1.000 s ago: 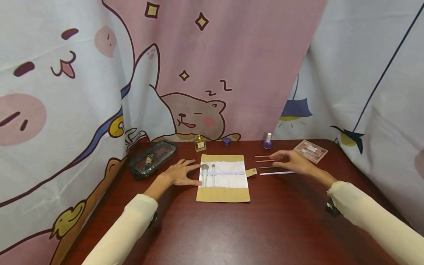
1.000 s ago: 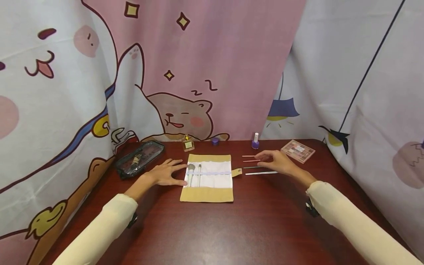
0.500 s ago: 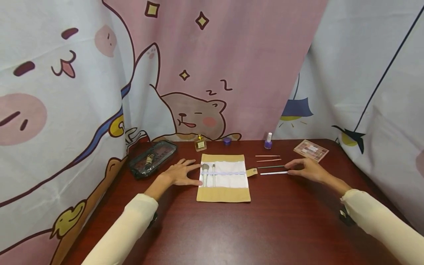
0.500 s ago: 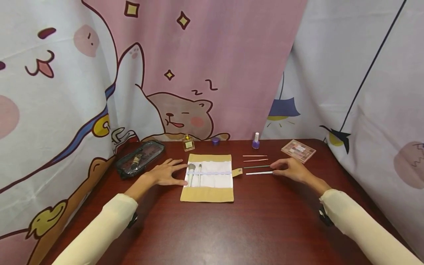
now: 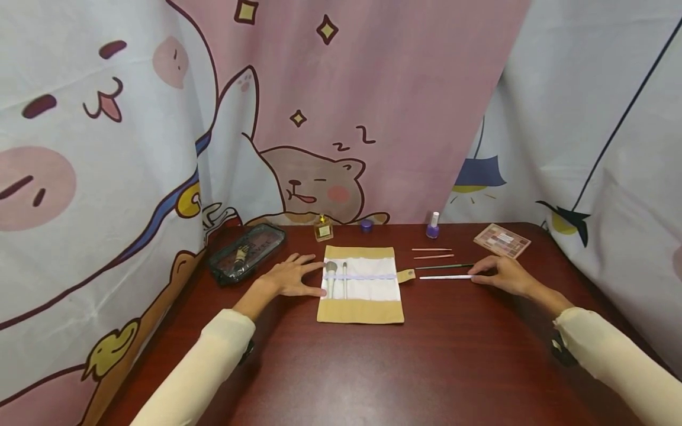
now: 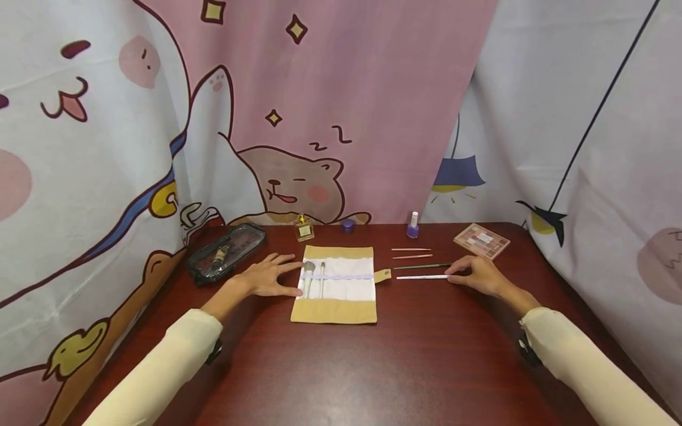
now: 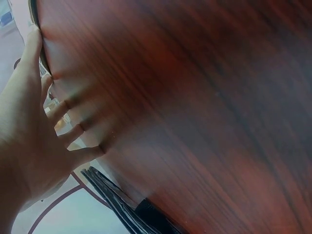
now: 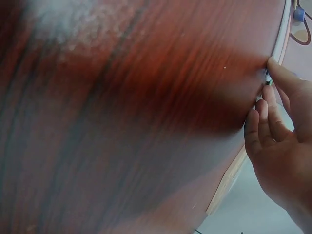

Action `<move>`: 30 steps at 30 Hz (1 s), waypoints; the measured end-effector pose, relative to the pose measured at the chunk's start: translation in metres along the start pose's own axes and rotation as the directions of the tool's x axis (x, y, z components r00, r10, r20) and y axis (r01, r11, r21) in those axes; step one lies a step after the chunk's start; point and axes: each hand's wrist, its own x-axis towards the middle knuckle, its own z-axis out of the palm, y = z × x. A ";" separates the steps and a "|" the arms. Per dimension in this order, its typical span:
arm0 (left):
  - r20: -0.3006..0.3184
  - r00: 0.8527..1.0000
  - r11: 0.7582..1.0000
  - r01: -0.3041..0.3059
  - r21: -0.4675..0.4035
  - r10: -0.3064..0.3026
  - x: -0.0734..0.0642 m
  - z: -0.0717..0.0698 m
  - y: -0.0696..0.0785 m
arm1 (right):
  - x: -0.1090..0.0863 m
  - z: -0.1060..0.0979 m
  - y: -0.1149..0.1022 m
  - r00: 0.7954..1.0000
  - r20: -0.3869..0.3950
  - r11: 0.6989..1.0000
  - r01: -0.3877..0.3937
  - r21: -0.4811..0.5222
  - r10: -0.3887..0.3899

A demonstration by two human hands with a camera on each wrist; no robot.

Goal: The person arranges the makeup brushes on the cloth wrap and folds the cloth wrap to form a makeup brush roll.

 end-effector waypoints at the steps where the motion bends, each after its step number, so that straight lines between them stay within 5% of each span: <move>1: 0.003 1.000 1.000 0.003 0.004 -0.003 0.000 0.000 0.000 | 0.000 0.000 0.000 1.000 -0.004 1.000 0.005 -0.006 -0.005; 12: 0.018 1.000 1.000 0.021 0.010 -0.021 0.001 -0.001 0.001 | 0.003 -0.012 -0.017 0.993 0.066 0.991 -0.101 0.082 0.096; 23: 0.008 1.000 1.000 0.011 0.005 -0.011 0.000 -0.002 0.002 | 0.019 -0.020 -0.032 0.994 0.075 0.927 -0.104 0.361 0.082; 30: 0.002 1.000 1.000 0.011 0.002 -0.011 -0.002 -0.004 0.004 | 0.035 -0.025 -0.048 0.996 0.072 0.919 -0.082 0.386 0.059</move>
